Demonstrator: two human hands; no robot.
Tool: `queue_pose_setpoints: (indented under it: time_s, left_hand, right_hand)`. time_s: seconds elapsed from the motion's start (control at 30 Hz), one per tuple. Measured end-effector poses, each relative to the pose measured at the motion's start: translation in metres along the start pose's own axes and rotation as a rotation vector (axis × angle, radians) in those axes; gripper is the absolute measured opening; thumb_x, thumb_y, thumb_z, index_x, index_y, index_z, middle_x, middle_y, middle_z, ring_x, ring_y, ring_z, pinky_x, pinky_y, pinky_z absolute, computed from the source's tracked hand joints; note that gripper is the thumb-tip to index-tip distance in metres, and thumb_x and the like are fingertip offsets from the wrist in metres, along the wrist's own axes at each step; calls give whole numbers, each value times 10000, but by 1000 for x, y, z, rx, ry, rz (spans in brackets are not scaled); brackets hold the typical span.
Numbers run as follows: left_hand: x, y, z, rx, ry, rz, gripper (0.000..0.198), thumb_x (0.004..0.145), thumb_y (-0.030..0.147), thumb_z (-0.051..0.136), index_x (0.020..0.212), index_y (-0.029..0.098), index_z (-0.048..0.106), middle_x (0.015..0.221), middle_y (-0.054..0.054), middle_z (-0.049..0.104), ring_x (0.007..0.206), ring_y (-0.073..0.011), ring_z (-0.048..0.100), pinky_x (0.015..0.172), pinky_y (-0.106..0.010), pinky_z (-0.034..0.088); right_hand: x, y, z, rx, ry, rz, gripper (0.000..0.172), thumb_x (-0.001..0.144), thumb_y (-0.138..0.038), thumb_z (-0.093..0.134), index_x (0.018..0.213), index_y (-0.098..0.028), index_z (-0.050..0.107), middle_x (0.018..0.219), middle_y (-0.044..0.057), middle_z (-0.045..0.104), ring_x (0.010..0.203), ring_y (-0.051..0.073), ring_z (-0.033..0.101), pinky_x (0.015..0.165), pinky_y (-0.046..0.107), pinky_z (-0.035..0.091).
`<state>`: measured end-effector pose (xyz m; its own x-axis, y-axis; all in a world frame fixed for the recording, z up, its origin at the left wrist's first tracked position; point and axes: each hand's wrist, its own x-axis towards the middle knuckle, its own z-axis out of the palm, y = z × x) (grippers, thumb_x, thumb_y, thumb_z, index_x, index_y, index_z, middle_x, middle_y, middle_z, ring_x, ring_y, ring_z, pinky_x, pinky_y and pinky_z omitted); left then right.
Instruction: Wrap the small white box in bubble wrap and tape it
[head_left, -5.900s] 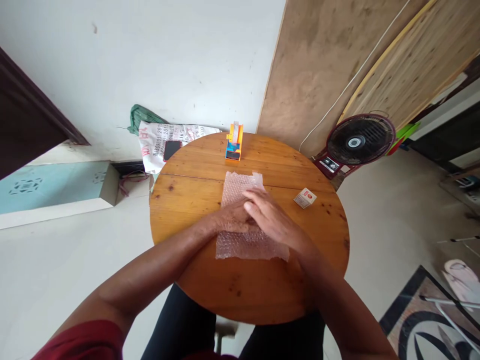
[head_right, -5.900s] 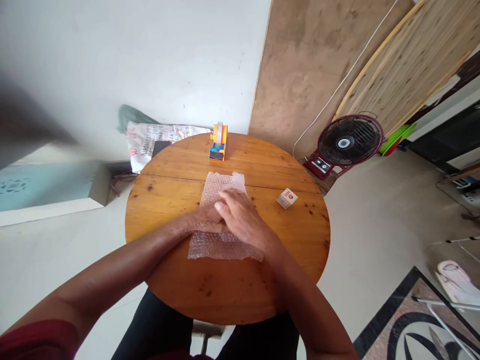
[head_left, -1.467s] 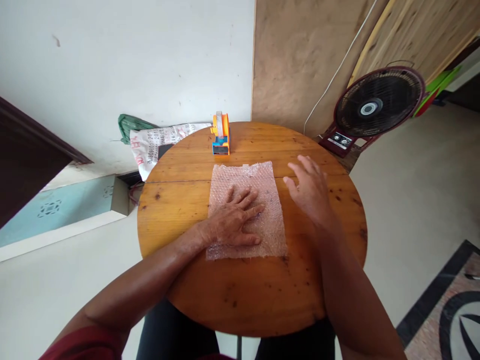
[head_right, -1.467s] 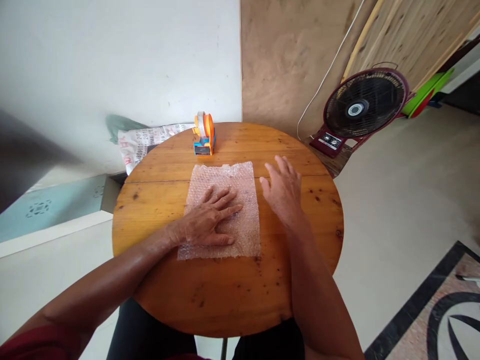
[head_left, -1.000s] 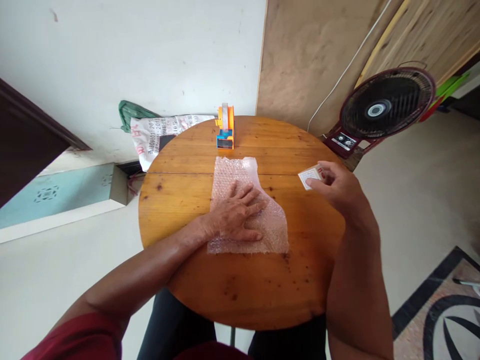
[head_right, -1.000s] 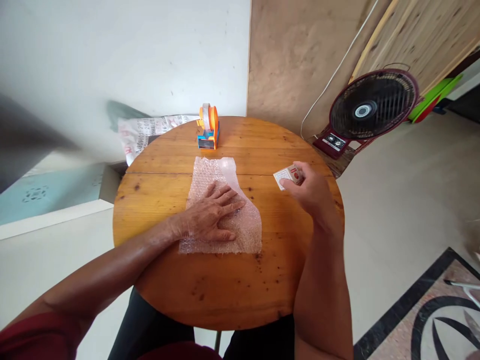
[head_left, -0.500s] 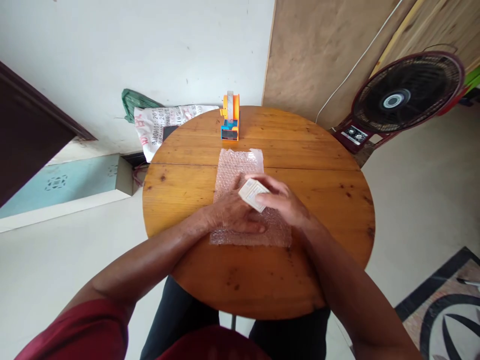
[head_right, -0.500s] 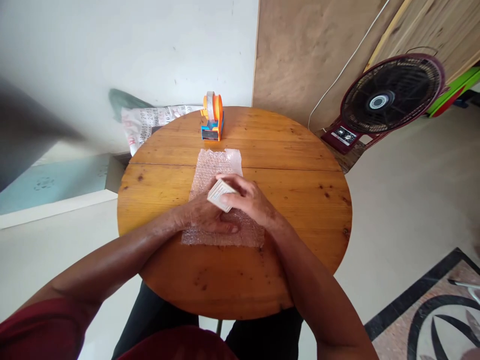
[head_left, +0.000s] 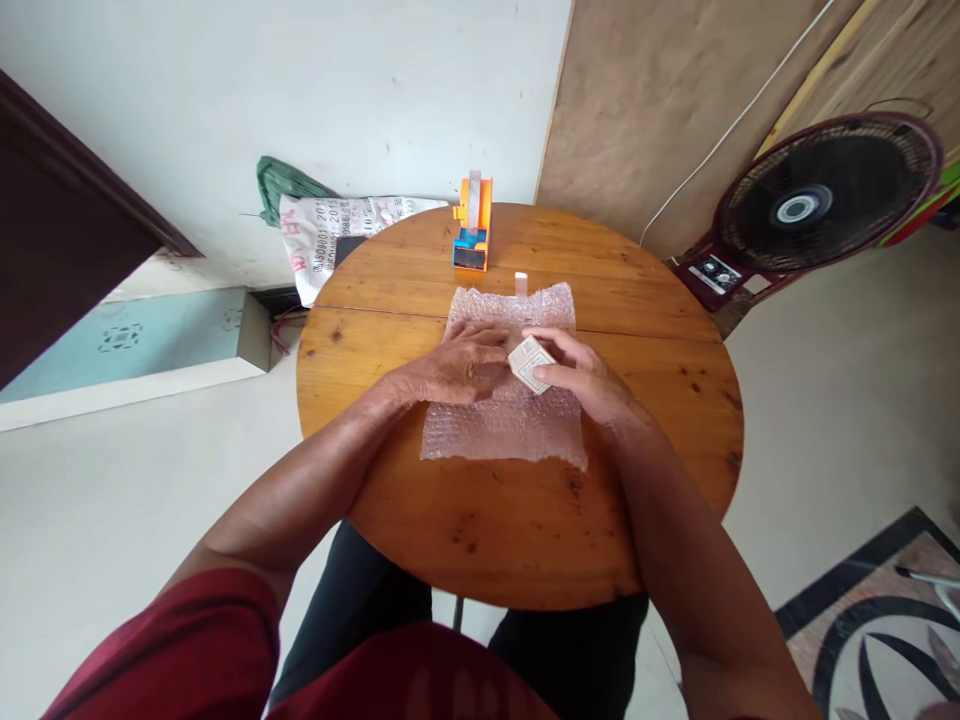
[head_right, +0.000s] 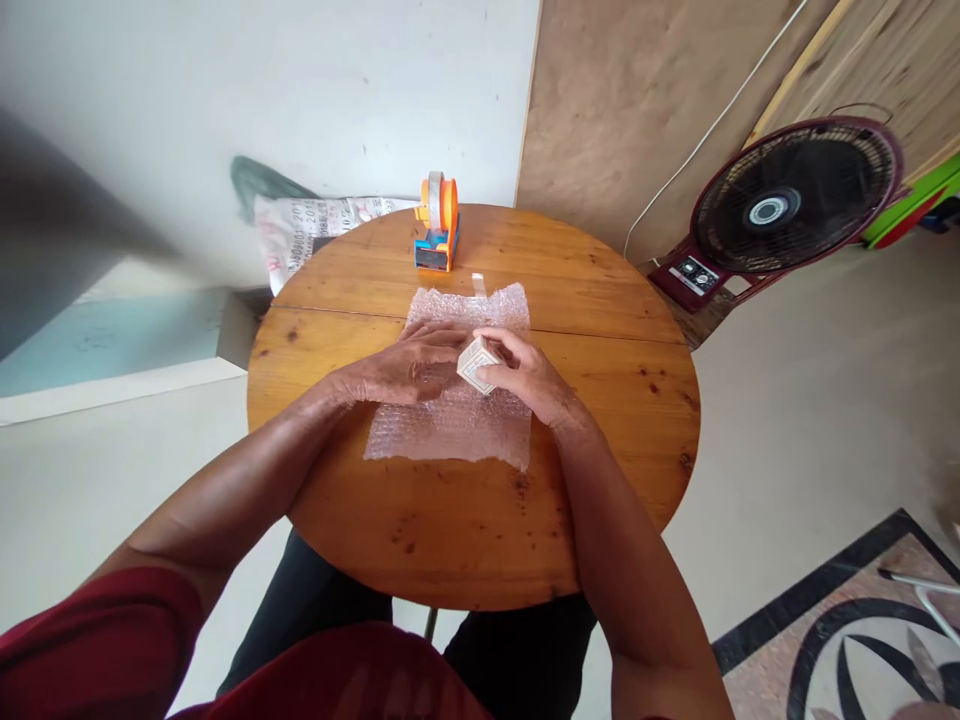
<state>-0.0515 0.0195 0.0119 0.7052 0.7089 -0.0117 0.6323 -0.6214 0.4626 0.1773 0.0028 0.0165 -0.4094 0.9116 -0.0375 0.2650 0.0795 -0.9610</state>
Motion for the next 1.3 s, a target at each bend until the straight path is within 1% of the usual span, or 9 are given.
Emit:
queue_pose_setpoints:
  time_s: [0.17, 0.33, 0.43, 0.53, 0.63, 0.77, 0.87, 1.13, 1.3]
  left_hand:
    - [0, -6, -1, 12, -41, -49, 648, 730, 193, 593, 1371, 269, 524, 1574, -36, 355, 1493, -295, 186, 1213, -554, 65]
    - [0, -11, -1, 41, -76, -34, 677, 760, 204, 567, 1426, 264, 456, 1591, -45, 325, 1497, -283, 177, 1215, -540, 61]
    - [0, -14, 0, 47, -79, -29, 641, 784, 236, 570, 1416, 273, 469, 1594, -34, 318, 1503, -281, 157, 1218, -525, 59]
    - [0, -15, 1, 48, -75, -23, 639, 789, 253, 578, 1418, 282, 468, 1595, -31, 315, 1501, -278, 162, 1219, -521, 54]
    - [0, -15, 1, 51, -73, -19, 662, 781, 237, 572, 1431, 269, 452, 1599, -40, 306, 1501, -287, 161, 1217, -531, 63]
    - [-1, -14, 0, 54, -60, -5, 646, 785, 234, 559, 1422, 267, 463, 1596, -38, 312, 1492, -292, 182, 1214, -530, 84]
    - [-1, -14, 0, 59, -58, 2, 621, 795, 251, 561, 1410, 272, 476, 1593, -33, 319, 1487, -292, 190, 1213, -528, 86]
    - [-1, -10, -3, 70, -77, -20, 614, 813, 261, 565, 1419, 269, 465, 1594, -42, 316, 1493, -295, 177, 1213, -524, 87]
    - [0, -11, -2, 71, -91, -27, 639, 795, 238, 577, 1422, 276, 459, 1600, -37, 305, 1498, -291, 163, 1214, -528, 61]
  right_hand:
    - [-4, -8, 10, -397, -55, -100, 578, 751, -273, 668, 1319, -259, 564, 1303, 46, 632, 1147, 244, 603, 1002, 413, 452]
    - [-7, -8, 12, -580, -114, -131, 710, 729, -261, 688, 1406, -299, 477, 1405, 42, 567, 1238, 267, 556, 1028, 440, 441]
    - [-8, -7, 7, -655, -97, -114, 650, 730, -242, 672, 1357, -320, 521, 1357, 33, 602, 1214, 279, 568, 1006, 441, 452]
    - [-6, -5, 5, -678, -105, -98, 533, 724, -238, 669, 1245, -323, 597, 1192, 17, 691, 1057, 268, 638, 910, 409, 493]
    - [-5, -4, 7, -671, -100, -84, 480, 728, -250, 673, 1200, -310, 613, 1095, 11, 720, 951, 254, 658, 839, 386, 504]
    - [-7, -6, 10, -682, -94, -105, 446, 739, -259, 671, 1179, -313, 621, 1115, 8, 711, 989, 249, 644, 847, 379, 498]
    - [-7, -6, 9, -691, -92, -123, 471, 742, -278, 684, 1206, -313, 611, 1145, 7, 700, 1029, 254, 634, 870, 387, 495]
    - [-5, -3, 8, -619, -112, -157, 455, 750, -306, 705, 1196, -300, 614, 1193, 15, 683, 1089, 257, 613, 934, 405, 474]
    - [-4, -1, 8, -614, -131, -141, 442, 744, -316, 707, 1178, -313, 618, 1143, -1, 700, 1013, 246, 637, 888, 394, 488]
